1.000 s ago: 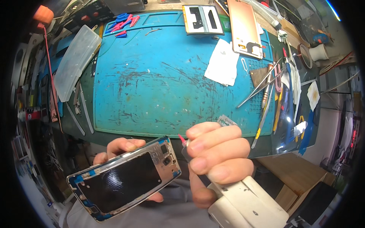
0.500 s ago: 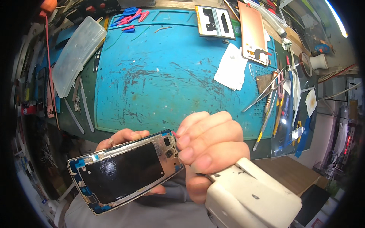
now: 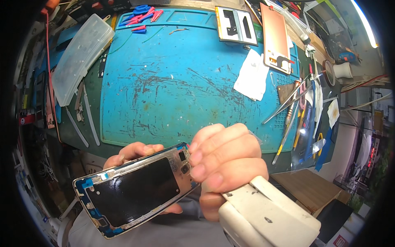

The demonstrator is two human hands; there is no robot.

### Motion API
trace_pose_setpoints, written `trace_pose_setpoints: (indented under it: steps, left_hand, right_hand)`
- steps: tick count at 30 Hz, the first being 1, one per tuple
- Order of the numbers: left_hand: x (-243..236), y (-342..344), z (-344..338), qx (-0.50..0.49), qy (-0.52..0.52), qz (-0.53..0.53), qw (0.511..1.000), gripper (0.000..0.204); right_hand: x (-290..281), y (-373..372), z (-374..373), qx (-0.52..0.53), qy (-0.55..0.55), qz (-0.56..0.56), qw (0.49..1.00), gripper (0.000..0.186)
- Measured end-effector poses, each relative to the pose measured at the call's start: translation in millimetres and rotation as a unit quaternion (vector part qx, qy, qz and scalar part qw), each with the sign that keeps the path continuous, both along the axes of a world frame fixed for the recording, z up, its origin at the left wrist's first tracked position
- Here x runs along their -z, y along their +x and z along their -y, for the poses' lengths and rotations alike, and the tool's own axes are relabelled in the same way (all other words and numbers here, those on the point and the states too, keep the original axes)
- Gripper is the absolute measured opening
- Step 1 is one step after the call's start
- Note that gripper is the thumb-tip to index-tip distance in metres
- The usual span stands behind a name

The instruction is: The person uses a heat gun to warm the edges of a disassembled smartphone, then uses tweezers to remove small components and a cloth to clean the back cover. The person handles the phone frame and back cover throughout the process.

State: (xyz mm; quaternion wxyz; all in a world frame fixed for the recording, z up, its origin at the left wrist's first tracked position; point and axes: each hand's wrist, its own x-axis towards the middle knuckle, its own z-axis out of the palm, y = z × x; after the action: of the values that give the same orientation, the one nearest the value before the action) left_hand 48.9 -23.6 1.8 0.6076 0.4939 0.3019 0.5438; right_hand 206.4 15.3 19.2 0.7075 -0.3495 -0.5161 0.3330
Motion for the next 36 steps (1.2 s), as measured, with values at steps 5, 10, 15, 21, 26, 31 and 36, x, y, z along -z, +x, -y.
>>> trace_pose_setpoints:
  steps: [5,10,15,21,26,31,36]
  left_hand:
    - [-3.2,-3.3,-1.9,0.013,0.0,-0.02,1.0,0.12]
    - [0.1,-11.6,-4.7,0.042,0.018,-0.058,0.997,0.121]
    - [-6.0,-29.6,-18.9,0.147,0.034,-0.109,0.983,0.123]
    - [-4.5,-31.1,-17.0,0.162,0.013,-0.073,0.984,0.125]
    - [-12.1,-32.9,-10.8,0.183,-0.102,-0.006,0.978,0.121]
    - [-14.5,-29.9,-10.3,0.167,-0.109,0.001,0.98,0.118]
    - [-7.4,-21.4,2.7,0.095,-0.104,-0.023,0.99,0.118]
  right_hand:
    - [-2.3,2.8,0.6,-0.012,-0.024,0.001,1.0,0.029]
    - [-2.8,3.5,-1.5,-0.017,-0.034,-0.009,0.999,0.03]
    - [-4.1,3.3,0.1,-0.021,-0.036,0.001,0.999,0.032]
    - [-6.2,2.2,1.3,-0.013,-0.04,0.017,0.999,0.032]
    - [-5.9,2.6,0.6,-0.019,-0.031,0.023,0.999,0.032]
    - [-6.3,2.3,0.3,-0.018,-0.031,0.014,0.999,0.032]
    - [-6.4,2.8,1.2,-0.016,-0.035,0.012,0.999,0.031]
